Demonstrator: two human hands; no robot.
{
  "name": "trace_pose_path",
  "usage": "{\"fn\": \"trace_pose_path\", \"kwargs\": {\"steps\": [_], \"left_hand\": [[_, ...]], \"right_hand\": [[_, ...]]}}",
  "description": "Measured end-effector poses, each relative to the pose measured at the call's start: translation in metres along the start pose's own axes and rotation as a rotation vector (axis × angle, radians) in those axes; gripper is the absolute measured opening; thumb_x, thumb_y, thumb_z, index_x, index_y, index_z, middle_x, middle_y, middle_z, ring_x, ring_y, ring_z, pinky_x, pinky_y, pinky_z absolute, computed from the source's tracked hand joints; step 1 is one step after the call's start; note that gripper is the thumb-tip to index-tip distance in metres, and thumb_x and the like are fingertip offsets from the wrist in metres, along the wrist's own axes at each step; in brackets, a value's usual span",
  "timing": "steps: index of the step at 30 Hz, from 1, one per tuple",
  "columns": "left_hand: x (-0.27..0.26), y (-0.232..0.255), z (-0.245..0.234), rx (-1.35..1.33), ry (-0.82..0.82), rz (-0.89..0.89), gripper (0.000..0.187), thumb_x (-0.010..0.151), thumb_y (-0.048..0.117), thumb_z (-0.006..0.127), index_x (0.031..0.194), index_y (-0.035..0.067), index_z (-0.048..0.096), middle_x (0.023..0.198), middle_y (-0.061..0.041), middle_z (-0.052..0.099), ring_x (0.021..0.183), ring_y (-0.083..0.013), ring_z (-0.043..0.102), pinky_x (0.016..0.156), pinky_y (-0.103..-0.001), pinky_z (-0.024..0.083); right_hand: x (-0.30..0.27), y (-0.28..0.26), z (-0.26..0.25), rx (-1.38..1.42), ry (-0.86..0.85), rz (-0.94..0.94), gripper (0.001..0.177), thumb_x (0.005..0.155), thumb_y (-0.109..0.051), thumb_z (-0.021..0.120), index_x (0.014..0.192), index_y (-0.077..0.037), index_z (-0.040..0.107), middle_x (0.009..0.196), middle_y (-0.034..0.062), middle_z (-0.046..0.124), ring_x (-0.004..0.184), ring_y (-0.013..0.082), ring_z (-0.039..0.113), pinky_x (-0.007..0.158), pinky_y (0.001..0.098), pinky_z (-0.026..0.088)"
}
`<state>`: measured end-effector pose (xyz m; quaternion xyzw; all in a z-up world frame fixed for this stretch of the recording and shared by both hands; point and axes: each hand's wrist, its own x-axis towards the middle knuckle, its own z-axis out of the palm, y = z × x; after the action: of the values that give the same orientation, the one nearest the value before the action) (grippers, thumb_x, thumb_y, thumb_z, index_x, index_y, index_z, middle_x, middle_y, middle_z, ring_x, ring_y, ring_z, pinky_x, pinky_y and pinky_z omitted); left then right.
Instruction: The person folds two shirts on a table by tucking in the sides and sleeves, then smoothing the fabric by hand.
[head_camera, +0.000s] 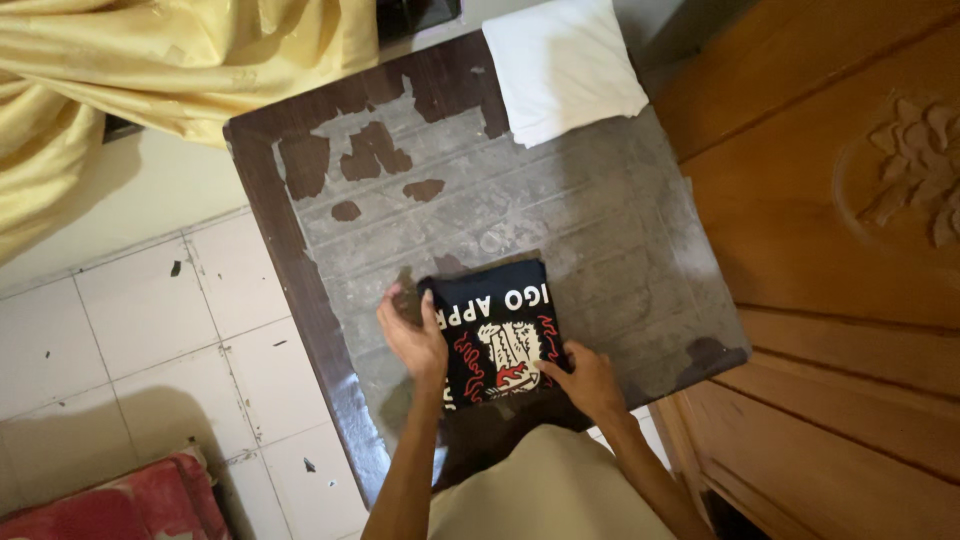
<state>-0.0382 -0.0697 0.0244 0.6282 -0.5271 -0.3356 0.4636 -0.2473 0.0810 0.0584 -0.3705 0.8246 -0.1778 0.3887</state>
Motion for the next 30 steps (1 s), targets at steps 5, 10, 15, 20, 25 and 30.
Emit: {"fn": "trace_pose_path", "kwargs": {"steps": [5,10,15,20,25,30], "left_hand": [[-0.026,0.059,-0.018,0.361,-0.217,0.303,0.050,0.100,0.025,0.066,0.146,0.009,0.053,0.159,-0.025,0.040,0.145,-0.0419,0.041,0.120,-0.052,0.033],[-0.055,0.044,-0.022,0.659,-0.595,0.284,0.073,0.098,0.053,0.054,0.158,0.015,0.036,0.165,-0.028,0.016,0.153,-0.0451,0.015,0.118,-0.065,0.009],[-0.056,0.020,-0.021,0.716,-0.627,0.296,0.077,0.098,0.055,0.052,0.160,0.016,0.032,0.166,-0.027,0.014,0.154,-0.0435,0.013,0.119,-0.066,0.006],[-0.051,0.027,-0.024,0.669,-0.629,0.299,0.075,0.099,0.055,0.051,0.160,0.015,0.033,0.167,-0.027,0.013,0.154,-0.0446,0.013,0.119,-0.066,0.005],[-0.030,0.057,-0.024,0.527,-0.729,-0.155,0.060,0.102,0.053,0.047,0.154,0.022,0.047,0.169,-0.020,0.027,0.158,-0.0334,0.024,0.128,-0.056,0.010],[0.004,0.084,-0.034,-0.308,-0.786,-0.558,0.063,0.101,0.052,0.049,0.151,0.013,0.047,0.161,-0.014,0.045,0.150,-0.0252,0.039,0.123,-0.041,0.026]], "right_hand": [[0.010,-0.015,0.000,0.010,0.131,0.081,0.070,0.073,-0.057,0.083,0.110,0.001,0.067,0.098,0.0202,0.076,0.092,0.0350,0.074,0.081,0.0438,0.057],[0.024,-0.025,0.013,-0.014,0.238,0.077,0.079,0.071,-0.061,0.083,0.117,0.002,0.066,0.102,0.0202,0.076,0.096,0.0361,0.073,0.085,0.0451,0.056],[0.038,-0.019,0.022,-0.043,0.166,0.221,0.072,0.070,-0.059,0.083,0.110,-0.001,0.071,0.097,0.0201,0.077,0.090,0.0344,0.075,0.081,0.0435,0.058],[0.043,-0.020,0.017,0.315,-0.090,0.205,0.047,0.083,-0.039,0.080,0.109,0.000,0.074,0.096,0.0130,0.079,0.085,0.0242,0.073,0.078,0.0380,0.057],[0.023,-0.070,-0.017,0.664,-0.219,0.091,0.042,0.090,-0.019,0.072,0.129,-0.004,0.065,0.107,0.0020,0.077,0.092,0.0108,0.069,0.082,0.0293,0.055],[-0.007,-0.150,-0.049,0.275,-0.186,-0.043,0.059,0.087,-0.025,0.071,0.143,-0.009,0.057,0.102,0.0133,0.079,0.084,0.0195,0.070,0.076,0.0345,0.058]]}}
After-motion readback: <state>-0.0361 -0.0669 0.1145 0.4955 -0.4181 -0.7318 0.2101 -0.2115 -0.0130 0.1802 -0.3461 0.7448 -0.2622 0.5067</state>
